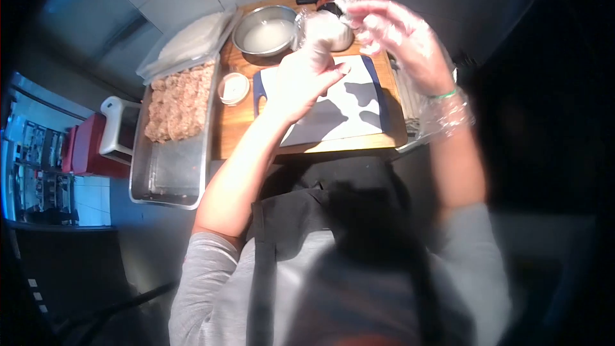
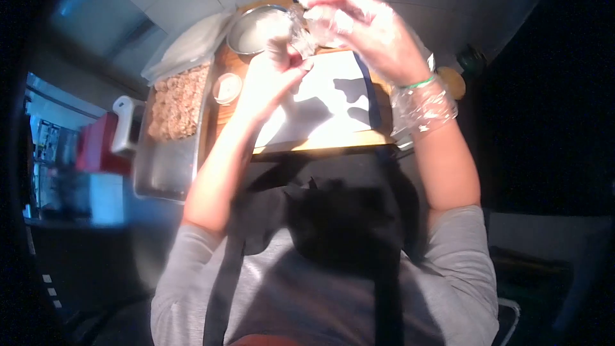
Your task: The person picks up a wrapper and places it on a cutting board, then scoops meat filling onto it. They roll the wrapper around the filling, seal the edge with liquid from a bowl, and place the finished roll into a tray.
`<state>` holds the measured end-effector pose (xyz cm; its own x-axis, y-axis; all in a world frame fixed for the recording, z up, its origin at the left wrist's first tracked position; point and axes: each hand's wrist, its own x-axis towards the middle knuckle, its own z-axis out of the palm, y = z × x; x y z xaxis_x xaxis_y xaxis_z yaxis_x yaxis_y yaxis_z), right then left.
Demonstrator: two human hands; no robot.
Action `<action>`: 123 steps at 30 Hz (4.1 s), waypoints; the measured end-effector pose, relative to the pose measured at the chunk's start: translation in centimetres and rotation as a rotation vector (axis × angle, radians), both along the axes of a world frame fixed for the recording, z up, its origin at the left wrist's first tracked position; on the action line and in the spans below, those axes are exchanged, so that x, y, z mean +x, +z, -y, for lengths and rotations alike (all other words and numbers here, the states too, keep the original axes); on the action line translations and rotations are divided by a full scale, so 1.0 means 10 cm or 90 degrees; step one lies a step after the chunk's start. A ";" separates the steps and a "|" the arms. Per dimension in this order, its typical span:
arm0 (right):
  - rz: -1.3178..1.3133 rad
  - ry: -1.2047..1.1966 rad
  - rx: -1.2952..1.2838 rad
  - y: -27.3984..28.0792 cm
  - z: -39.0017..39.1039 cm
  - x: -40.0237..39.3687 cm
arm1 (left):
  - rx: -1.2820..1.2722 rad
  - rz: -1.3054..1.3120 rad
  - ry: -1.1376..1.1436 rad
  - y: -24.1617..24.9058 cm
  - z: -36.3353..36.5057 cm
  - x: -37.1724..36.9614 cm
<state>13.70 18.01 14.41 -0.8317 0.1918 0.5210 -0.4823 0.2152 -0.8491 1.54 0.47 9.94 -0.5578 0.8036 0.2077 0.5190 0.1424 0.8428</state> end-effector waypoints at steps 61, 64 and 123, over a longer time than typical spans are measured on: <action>-0.241 -0.046 0.530 0.19 0.35 -0.47 | 0.251 0.240 -0.144 0.31 0.24 -0.08; -0.227 -0.017 0.527 0.17 0.36 -0.47 | 0.232 0.259 -0.177 0.30 0.27 -0.15; 0.116 0.159 0.588 0.78 0.74 -0.53 | 0.271 0.154 -0.049 0.04 0.33 -0.04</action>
